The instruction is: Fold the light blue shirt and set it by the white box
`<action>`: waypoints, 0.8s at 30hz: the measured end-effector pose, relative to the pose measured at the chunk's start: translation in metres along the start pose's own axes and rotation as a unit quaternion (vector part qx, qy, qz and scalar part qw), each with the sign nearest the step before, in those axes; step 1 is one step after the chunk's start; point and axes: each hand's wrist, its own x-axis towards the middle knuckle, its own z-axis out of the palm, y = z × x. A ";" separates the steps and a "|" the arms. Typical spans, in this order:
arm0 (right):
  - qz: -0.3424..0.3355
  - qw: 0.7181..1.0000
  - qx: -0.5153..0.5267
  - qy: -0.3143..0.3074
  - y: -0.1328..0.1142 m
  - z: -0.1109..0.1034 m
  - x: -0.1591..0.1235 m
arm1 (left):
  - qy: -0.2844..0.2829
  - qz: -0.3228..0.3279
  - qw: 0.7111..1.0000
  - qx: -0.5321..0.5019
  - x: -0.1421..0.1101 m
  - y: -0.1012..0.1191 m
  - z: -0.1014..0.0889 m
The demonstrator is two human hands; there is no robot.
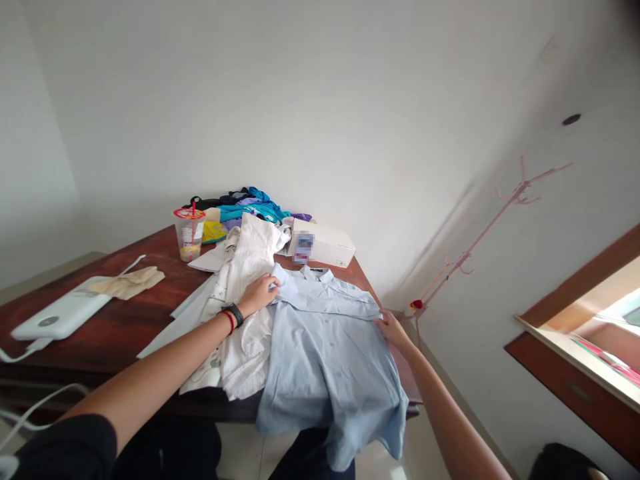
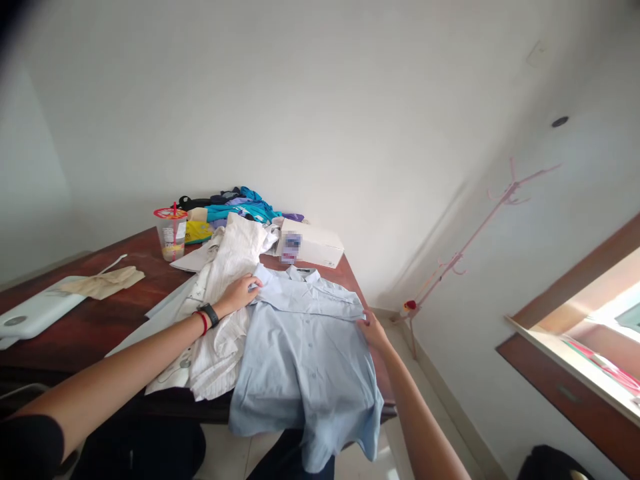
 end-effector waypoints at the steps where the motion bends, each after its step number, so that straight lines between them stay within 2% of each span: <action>1: -0.003 1.000 0.016 -0.006 0.004 -0.004 -0.017 | 0.003 -0.001 1.000 -0.001 0.000 0.000 0.001; 3: -0.015 0.991 0.126 -0.036 0.014 -0.011 -0.052 | 0.008 -0.002 1.000 -0.004 0.000 -0.001 0.002; 5: -0.004 0.979 0.190 -0.070 0.023 -0.017 -0.085 | 0.011 0.000 1.000 -0.006 0.000 -0.002 0.003; 9: 0.010 0.975 0.200 -0.093 0.034 -0.027 -0.143 | 0.014 0.006 1.000 -0.003 0.001 -0.004 0.004; 12: 0.007 0.975 0.189 -0.112 0.036 -0.030 -0.173 | 0.014 0.009 1.000 0.000 0.001 -0.006 0.005; 19: 0.006 0.953 0.258 -0.156 0.036 -0.022 -0.208 | 0.012 0.005 1.000 0.002 0.002 -0.006 0.006; 22: 0.045 0.934 0.321 -0.151 0.027 -0.027 -0.210 | 0.012 0.002 1.000 0.000 0.000 -0.003 0.003; 24: 0.086 0.913 0.381 -0.121 0.020 -0.035 -0.207 | 0.016 0.001 1.000 -0.004 -0.001 0.000 0.000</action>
